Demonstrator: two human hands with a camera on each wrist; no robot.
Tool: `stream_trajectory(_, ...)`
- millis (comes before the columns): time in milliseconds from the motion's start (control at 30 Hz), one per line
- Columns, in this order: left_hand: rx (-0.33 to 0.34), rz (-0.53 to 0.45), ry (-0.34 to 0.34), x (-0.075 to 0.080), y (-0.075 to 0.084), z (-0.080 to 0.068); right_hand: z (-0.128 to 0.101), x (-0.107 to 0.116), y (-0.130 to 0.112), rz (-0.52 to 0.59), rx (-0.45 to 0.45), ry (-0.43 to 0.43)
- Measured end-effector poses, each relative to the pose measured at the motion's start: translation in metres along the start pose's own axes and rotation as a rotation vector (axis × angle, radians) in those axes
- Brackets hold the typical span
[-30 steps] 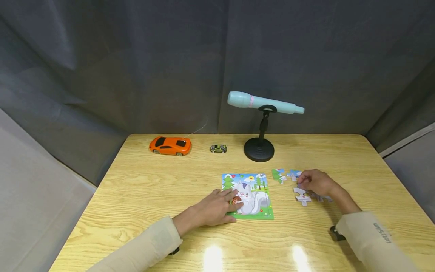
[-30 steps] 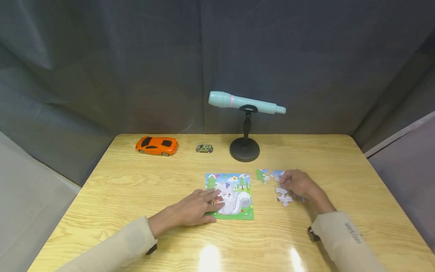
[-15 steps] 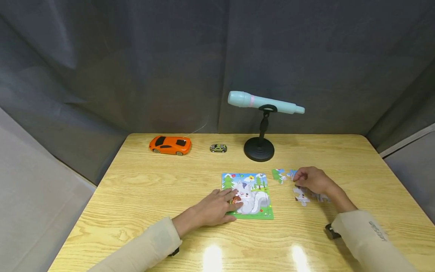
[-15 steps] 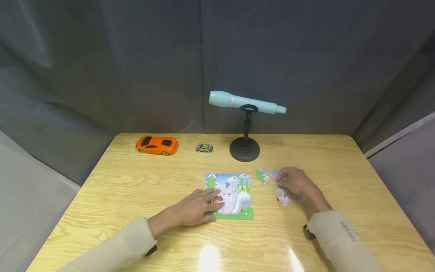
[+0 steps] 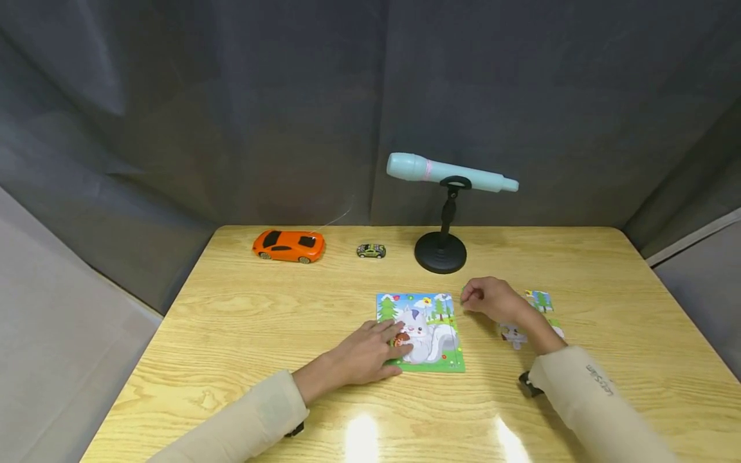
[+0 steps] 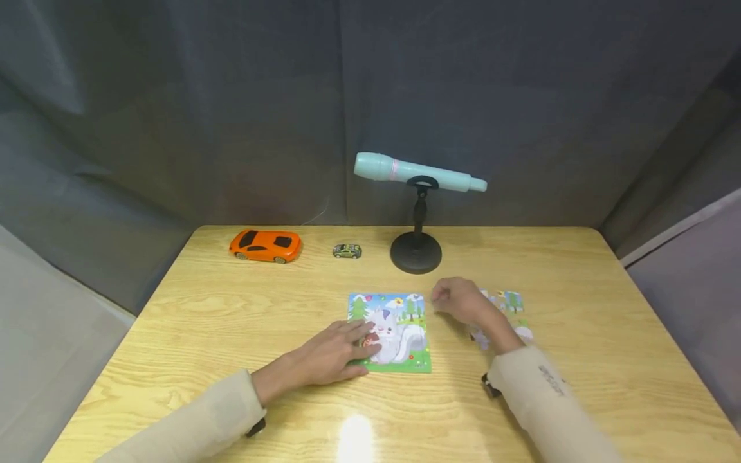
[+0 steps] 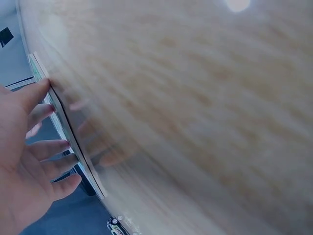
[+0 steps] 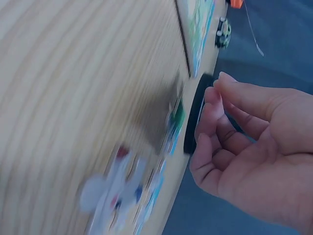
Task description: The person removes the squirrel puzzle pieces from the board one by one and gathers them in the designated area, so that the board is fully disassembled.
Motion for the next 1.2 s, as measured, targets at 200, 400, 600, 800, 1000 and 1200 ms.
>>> stream_trajectory(200, 0.012, -0.030, 0.012, 0.003, -0.002, -0.003, 0.009, -0.018, -0.026, -0.005, 0.057, -0.022)
stream_trajectory(400, 0.045, -0.062, 0.041, 0.008, -0.010, -0.010, 0.015, -0.041, -0.047, 0.007, 0.093, -0.063)
stream_trajectory(600, 0.065, -0.076, 0.038, 0.007, -0.016, -0.016, 0.019, -0.058, -0.062, 0.003, 0.135, -0.078)
stream_trajectory(800, 0.066, -0.064, 0.022, 0.006, -0.017, -0.018, 0.020, -0.068, -0.069, 0.006, 0.148, -0.091)
stream_trajectory(1000, 0.082, -0.063, -0.003, 0.002, -0.017, -0.019, 0.019, -0.076, -0.074, 0.032, 0.129, -0.139)
stream_trajectory(1200, 0.101, -0.071, 0.006, 0.000, -0.018, -0.021, 0.018, -0.083, -0.076, 0.034, 0.091, -0.164)
Point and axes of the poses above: each hand's wrist, its own z-axis towards the middle knuckle, its own x-axis out of the back of the hand, y = z × x, the point moved 10 cm from there along z, towards the middle knuckle, and after that the axes turned 7 degrees about -x, right-handed, at the moved point
